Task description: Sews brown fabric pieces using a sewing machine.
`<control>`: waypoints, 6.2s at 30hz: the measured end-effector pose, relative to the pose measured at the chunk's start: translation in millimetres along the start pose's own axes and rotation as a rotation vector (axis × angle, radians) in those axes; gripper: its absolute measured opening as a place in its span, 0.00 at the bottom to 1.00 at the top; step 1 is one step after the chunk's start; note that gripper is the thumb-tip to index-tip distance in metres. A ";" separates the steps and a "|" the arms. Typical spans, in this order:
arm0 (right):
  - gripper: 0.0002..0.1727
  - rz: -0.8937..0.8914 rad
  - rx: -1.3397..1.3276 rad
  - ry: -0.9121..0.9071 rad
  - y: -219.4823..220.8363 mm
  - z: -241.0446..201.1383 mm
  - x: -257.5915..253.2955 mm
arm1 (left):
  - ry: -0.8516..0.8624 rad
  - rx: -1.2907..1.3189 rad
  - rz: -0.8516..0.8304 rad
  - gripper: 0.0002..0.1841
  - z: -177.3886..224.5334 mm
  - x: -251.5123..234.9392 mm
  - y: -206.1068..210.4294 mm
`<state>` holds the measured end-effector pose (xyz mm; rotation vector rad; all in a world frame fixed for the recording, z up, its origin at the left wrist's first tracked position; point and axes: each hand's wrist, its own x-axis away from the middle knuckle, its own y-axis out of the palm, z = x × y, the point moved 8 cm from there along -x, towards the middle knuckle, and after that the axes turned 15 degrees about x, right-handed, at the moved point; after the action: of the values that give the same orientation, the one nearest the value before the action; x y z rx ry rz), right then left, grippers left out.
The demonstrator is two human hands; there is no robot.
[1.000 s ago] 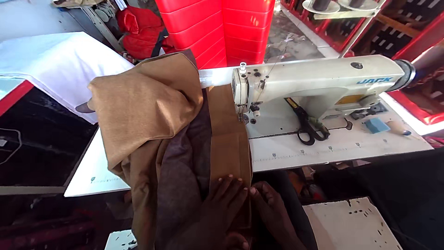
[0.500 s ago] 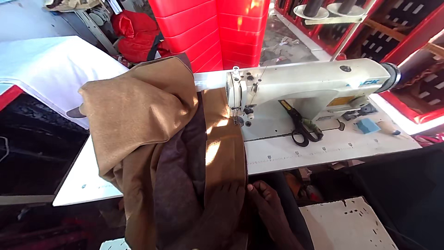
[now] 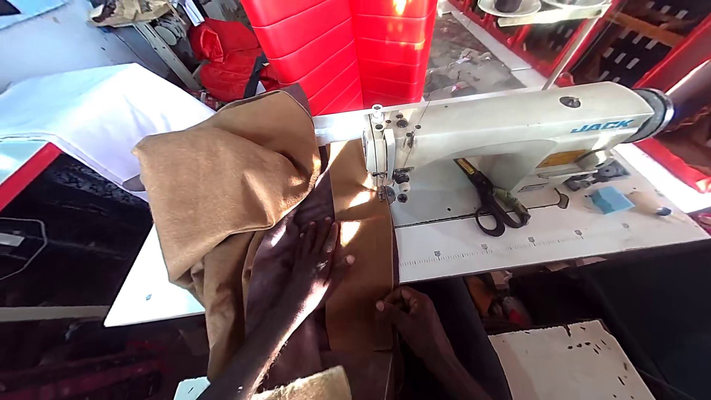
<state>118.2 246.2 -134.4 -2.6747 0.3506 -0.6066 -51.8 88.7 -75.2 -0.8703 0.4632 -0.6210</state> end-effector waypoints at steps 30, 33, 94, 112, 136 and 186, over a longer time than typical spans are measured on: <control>0.24 0.132 -0.442 0.137 34.5 -8.8 17.8 | -0.051 -0.121 -0.222 0.35 -42.6 -39.4 -27.7; 0.23 0.202 -0.416 0.109 33.9 -4.6 14.5 | -0.094 0.067 -0.124 0.38 -17.7 -39.0 -31.3; 0.19 0.559 0.793 -0.816 -20.8 -45.3 5.6 | 0.500 0.333 -0.144 0.23 41.4 -71.4 45.2; 0.12 0.445 0.711 -0.883 -45.2 -75.7 -24.5 | 0.417 0.389 -0.042 0.27 28.1 -90.3 42.2; 0.13 0.424 0.594 -0.801 -66.9 -91.5 -85.5 | 0.390 0.366 -0.035 0.27 16.9 -150.2 26.2; 0.07 -0.296 -0.582 0.065 2.0 13.8 22.5 | 0.711 0.087 -0.337 0.14 78.3 -13.0 33.8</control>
<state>143.9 241.4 -138.6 -3.3080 0.1620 -0.7759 -3.3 157.8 -56.8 -0.6287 0.9291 -1.2635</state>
